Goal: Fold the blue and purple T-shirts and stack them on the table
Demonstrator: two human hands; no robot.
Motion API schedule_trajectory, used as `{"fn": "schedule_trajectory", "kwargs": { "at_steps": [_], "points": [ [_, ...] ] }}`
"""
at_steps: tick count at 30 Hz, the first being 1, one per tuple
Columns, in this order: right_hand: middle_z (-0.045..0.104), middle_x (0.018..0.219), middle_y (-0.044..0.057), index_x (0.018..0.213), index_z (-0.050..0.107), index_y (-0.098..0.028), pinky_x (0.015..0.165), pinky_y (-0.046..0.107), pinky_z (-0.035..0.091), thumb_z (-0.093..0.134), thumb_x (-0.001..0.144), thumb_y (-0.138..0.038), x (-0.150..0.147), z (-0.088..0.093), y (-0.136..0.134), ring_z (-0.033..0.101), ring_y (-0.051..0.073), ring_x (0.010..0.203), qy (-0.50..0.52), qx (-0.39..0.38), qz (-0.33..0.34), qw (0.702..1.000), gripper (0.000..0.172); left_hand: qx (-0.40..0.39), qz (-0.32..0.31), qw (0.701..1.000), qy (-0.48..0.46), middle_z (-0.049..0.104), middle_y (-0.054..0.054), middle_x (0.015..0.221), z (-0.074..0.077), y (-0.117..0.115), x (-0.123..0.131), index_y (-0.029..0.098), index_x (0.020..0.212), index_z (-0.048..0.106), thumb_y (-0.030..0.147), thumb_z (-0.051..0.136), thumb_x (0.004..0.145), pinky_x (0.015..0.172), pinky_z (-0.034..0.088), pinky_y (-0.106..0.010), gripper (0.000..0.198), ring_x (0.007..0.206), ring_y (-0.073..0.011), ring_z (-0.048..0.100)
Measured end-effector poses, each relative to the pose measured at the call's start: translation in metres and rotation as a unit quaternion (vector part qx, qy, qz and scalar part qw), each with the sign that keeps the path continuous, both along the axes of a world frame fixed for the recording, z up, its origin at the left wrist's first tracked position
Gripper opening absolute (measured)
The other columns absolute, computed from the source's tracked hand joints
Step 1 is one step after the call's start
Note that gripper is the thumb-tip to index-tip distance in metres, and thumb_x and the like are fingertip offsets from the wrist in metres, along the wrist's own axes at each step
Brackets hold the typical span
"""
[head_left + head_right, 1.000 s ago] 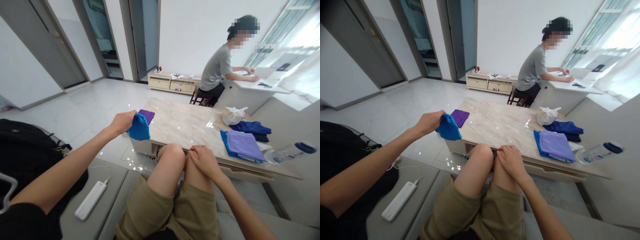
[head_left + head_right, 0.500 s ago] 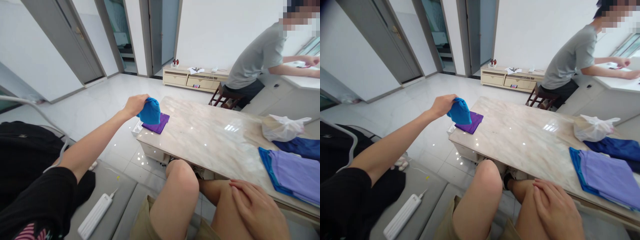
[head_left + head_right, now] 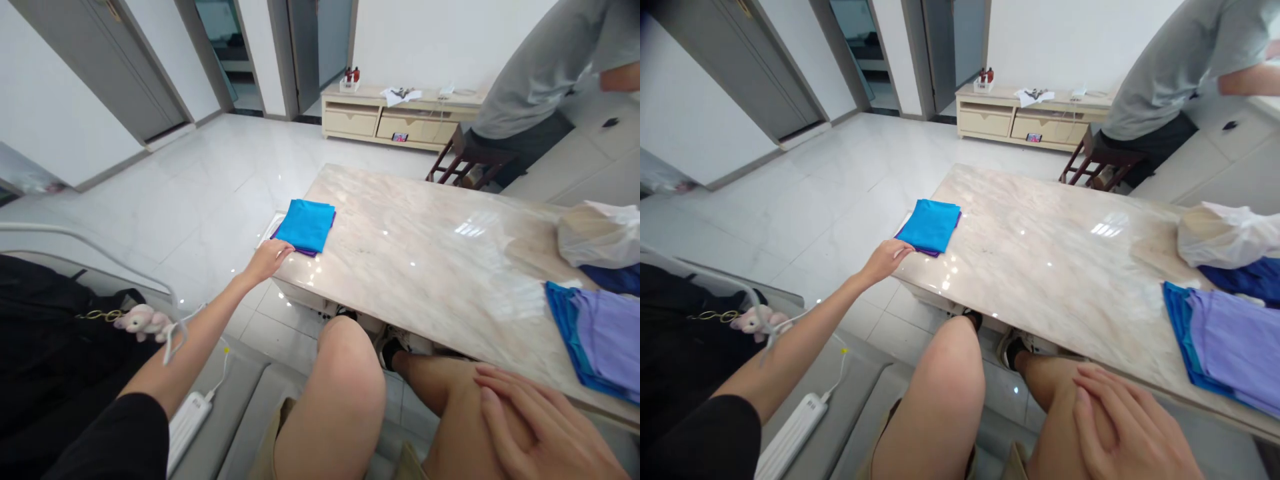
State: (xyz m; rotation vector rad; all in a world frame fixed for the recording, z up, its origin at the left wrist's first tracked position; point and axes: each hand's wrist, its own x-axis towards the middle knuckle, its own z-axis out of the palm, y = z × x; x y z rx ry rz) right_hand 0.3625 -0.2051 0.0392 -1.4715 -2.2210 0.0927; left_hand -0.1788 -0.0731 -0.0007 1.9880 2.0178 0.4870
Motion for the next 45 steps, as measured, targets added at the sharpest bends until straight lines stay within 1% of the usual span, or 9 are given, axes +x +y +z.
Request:
{"fn": "schedule_trajectory", "kwargs": {
  "at_steps": [4,6,10,13,19,25,38,42,45],
  "points": [
    [0.083,0.112,0.007,0.104,0.075,-0.030,0.103,0.051,0.053,0.053,0.106,-0.039,-0.028,0.021,-0.002,0.074,0.032,0.107,0.000,0.027,-0.023,0.999,0.024,0.035,0.066,0.989,-0.131,0.083,-0.005,0.123,0.046,-0.074,0.087,0.026,0.118,0.077,0.043,0.042,0.112,0.107,0.060,-0.039,0.040,0.122,-0.0263,0.074],
    [0.083,0.110,0.007,0.100,0.076,-0.028,0.101,0.048,0.054,0.053,0.106,-0.032,-0.038,0.026,-0.006,0.073,0.031,0.108,-0.003,0.017,-0.030,0.999,0.023,0.037,0.059,0.984,-0.162,0.081,-0.003,0.130,0.064,-0.115,0.138,0.034,0.126,0.077,0.047,0.038,0.113,0.110,0.061,-0.042,0.043,0.129,-0.0268,0.072],
    [0.083,0.120,0.010,0.104,0.079,-0.026,0.113,0.050,0.050,0.054,0.105,-0.023,-0.048,0.027,-0.022,0.069,0.032,0.122,0.018,0.009,-0.060,0.998,0.025,0.087,-0.069,0.990,-0.088,0.073,-0.003,0.149,0.069,-0.179,0.217,0.041,0.134,0.076,0.039,0.047,0.107,0.129,0.048,-0.053,0.039,0.145,-0.0310,0.063],
    [0.080,0.131,0.011,0.113,0.081,-0.023,0.123,0.054,0.044,0.053,0.105,-0.021,-0.050,0.028,-0.038,0.065,0.032,0.133,0.050,0.013,-0.063,0.997,0.029,0.112,-0.109,0.988,0.009,0.068,-0.004,0.157,0.067,-0.197,0.244,0.038,0.137,0.075,0.033,0.054,0.104,0.136,0.036,-0.061,0.040,0.154,-0.0353,0.054],
    [0.079,0.136,0.010,0.121,0.081,-0.023,0.129,0.056,0.038,0.052,0.109,-0.022,-0.047,0.028,-0.057,0.062,0.031,0.139,0.100,0.035,-0.058,0.993,0.031,0.134,-0.124,0.983,0.035,0.070,-0.009,0.154,0.075,-0.196,0.243,0.029,0.137,0.074,0.029,0.053,0.105,0.132,0.038,-0.059,0.038,0.151,-0.0349,0.056],
    [0.079,0.135,0.008,0.122,0.079,-0.023,0.126,0.056,0.041,0.056,0.109,-0.021,-0.040,0.019,-0.054,0.064,0.030,0.136,0.131,0.075,-0.052,0.987,0.027,0.193,-0.130,0.971,0.045,0.072,-0.012,0.148,0.069,-0.193,0.243,0.021,0.134,0.073,0.027,0.054,0.107,0.126,0.044,-0.058,0.034,0.145,-0.0348,0.060],
    [0.083,0.119,0.003,0.116,0.076,-0.028,0.101,0.045,0.055,0.058,0.102,-0.014,-0.012,0.012,-0.031,0.074,0.025,0.117,0.160,0.078,-0.049,0.983,0.027,0.243,-0.135,0.959,0.047,0.080,-0.006,0.124,0.080,-0.163,0.249,0.026,0.121,0.077,0.020,0.058,0.103,0.110,0.049,-0.045,0.027,0.121,-0.0276,0.069],
    [0.084,0.120,0.002,0.117,0.075,-0.027,0.101,0.043,0.054,0.057,0.099,-0.012,-0.007,0.012,-0.029,0.075,0.025,0.115,0.139,0.085,-0.036,0.986,0.030,0.249,-0.169,0.952,0.063,0.081,-0.003,0.119,0.083,-0.156,0.237,0.027,0.118,0.077,0.020,0.059,0.102,0.107,0.050,-0.040,0.026,0.115,-0.0250,0.070],
    [0.085,0.115,0.001,0.114,0.077,-0.026,0.099,0.041,0.053,0.058,0.094,-0.009,-0.006,0.006,-0.026,0.077,0.024,0.110,0.116,0.109,-0.026,0.987,0.032,0.260,-0.204,0.939,0.093,0.083,-0.001,0.119,0.075,-0.151,0.220,0.028,0.120,0.078,0.019,0.060,0.099,0.108,0.050,-0.039,0.029,0.113,-0.0238,0.072]
  ]
}}
